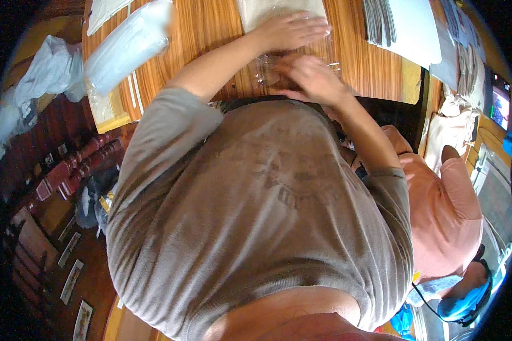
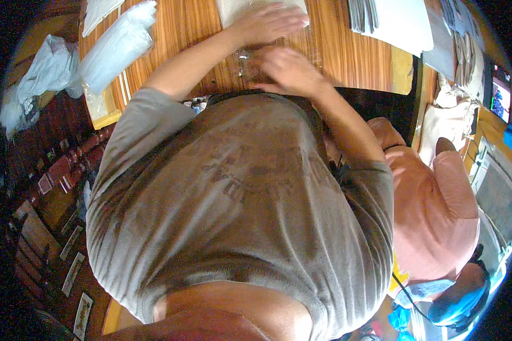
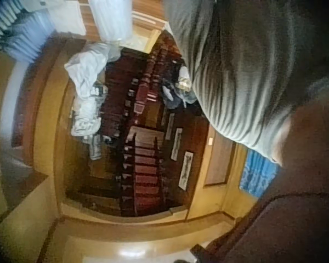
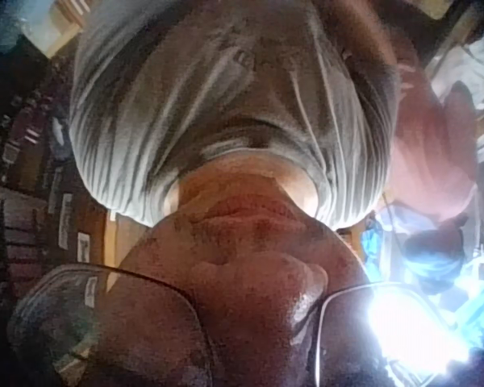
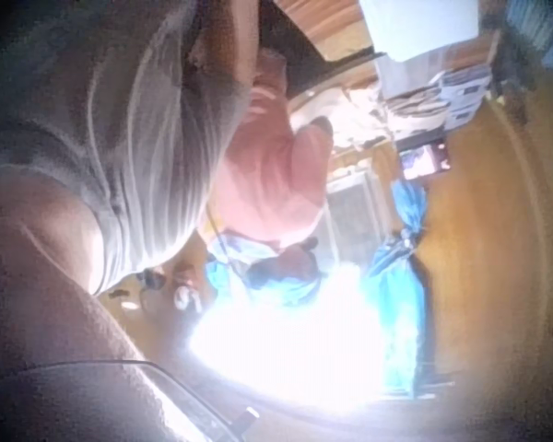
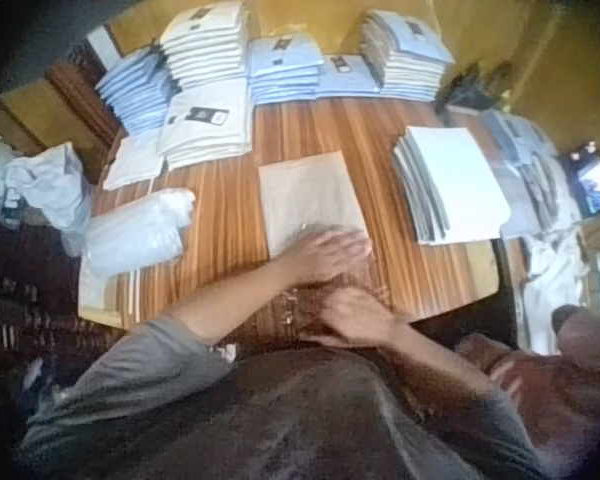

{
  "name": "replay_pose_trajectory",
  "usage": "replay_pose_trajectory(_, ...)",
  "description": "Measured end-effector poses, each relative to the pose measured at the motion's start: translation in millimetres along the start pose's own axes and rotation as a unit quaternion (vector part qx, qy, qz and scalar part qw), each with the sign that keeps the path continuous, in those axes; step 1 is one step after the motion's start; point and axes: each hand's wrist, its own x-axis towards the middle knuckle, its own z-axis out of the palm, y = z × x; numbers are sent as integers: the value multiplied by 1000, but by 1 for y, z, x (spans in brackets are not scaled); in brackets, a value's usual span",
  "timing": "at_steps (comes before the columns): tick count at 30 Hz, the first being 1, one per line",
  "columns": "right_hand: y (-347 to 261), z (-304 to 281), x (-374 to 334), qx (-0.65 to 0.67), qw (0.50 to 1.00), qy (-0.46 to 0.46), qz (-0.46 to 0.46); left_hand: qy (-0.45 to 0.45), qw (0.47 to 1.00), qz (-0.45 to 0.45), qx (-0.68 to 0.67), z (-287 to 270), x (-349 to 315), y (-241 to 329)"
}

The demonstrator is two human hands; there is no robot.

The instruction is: The person places folded shirts into plastic sleeves, peels the adhesive backing, and seals the bags on a wooden table.

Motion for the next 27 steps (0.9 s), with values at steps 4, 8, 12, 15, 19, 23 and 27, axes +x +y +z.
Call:
replay_pose_trajectory(4,27,-21,-54,-50,993,6,104,40,979,-178,-90,-44,-73,60)
replay_pose_trajectory(8,30,6,-95,-102,990,-49,88,-85,978,-187,-29,-53,-131,107)
replay_pose_trajectory(12,11,8,-102,-103,993,-32,49,-123,976,-179,25,-47,-153,125)
replay_pose_trajectory(15,9,7,-99,-24,996,28,76,-67,984,-156,-50,-53,-166,118)
replay_pose_trajectory(19,15,3,-73,106,943,233,212,49,919,-287,-267,-68,-162,92)
replay_pose_trajectory(23,34,0,-5,291,780,311,459,244,697,-492,-461,-57,-125,52)
replay_pose_trajectory(27,65,23,29,426,650,431,458,343,494,-573,-557,-29,-93,22)
